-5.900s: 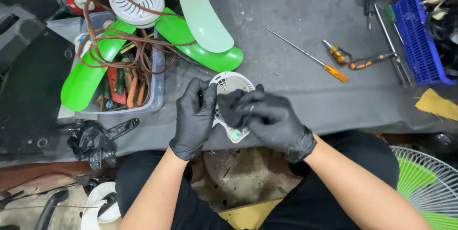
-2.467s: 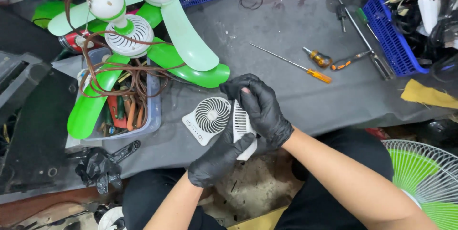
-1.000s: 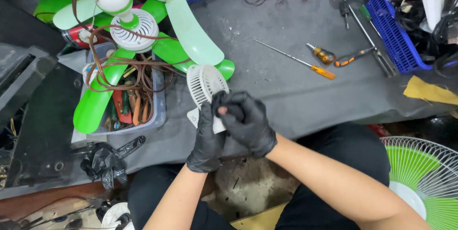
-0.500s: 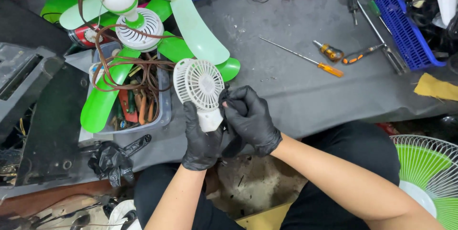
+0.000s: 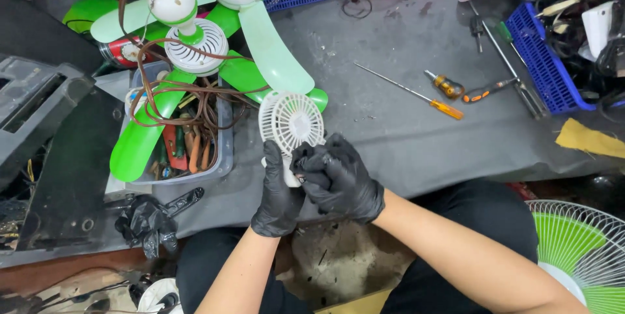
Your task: Cleaning a small plastic fan grill using a cloth and a thin metal probe on a repair bench.
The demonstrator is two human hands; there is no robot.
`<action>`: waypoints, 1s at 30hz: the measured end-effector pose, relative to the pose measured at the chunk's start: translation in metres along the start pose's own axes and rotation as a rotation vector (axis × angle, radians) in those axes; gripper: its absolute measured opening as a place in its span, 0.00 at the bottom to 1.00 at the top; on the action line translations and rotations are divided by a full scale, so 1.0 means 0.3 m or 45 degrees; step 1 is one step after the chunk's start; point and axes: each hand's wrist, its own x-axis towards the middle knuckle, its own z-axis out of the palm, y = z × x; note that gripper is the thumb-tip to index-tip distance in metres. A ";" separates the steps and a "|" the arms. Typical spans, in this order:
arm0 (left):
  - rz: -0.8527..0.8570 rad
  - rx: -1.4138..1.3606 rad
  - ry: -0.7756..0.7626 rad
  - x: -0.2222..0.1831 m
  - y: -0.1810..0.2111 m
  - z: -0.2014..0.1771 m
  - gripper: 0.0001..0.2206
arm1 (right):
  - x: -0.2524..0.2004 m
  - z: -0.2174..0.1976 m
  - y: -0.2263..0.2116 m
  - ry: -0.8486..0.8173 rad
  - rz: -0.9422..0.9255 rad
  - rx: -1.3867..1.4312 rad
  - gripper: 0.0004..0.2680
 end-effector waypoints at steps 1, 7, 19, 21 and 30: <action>0.003 -0.001 -0.001 0.004 0.002 -0.001 0.25 | 0.006 -0.006 0.064 -0.001 -0.003 0.001 0.03; -0.224 0.316 -0.008 0.028 -0.042 -0.067 0.24 | 0.010 -0.027 0.162 0.252 0.280 0.028 0.03; 0.500 1.699 -0.575 -0.020 0.030 -0.045 0.27 | 0.034 -0.102 0.153 -0.134 0.034 -0.096 0.04; 0.807 1.880 -0.644 -0.025 0.019 -0.061 0.30 | 0.047 -0.128 0.201 -0.118 0.154 -0.009 0.02; 0.631 1.851 -0.608 -0.053 0.040 -0.038 0.27 | 0.077 -0.149 0.134 -0.189 0.041 -0.100 0.08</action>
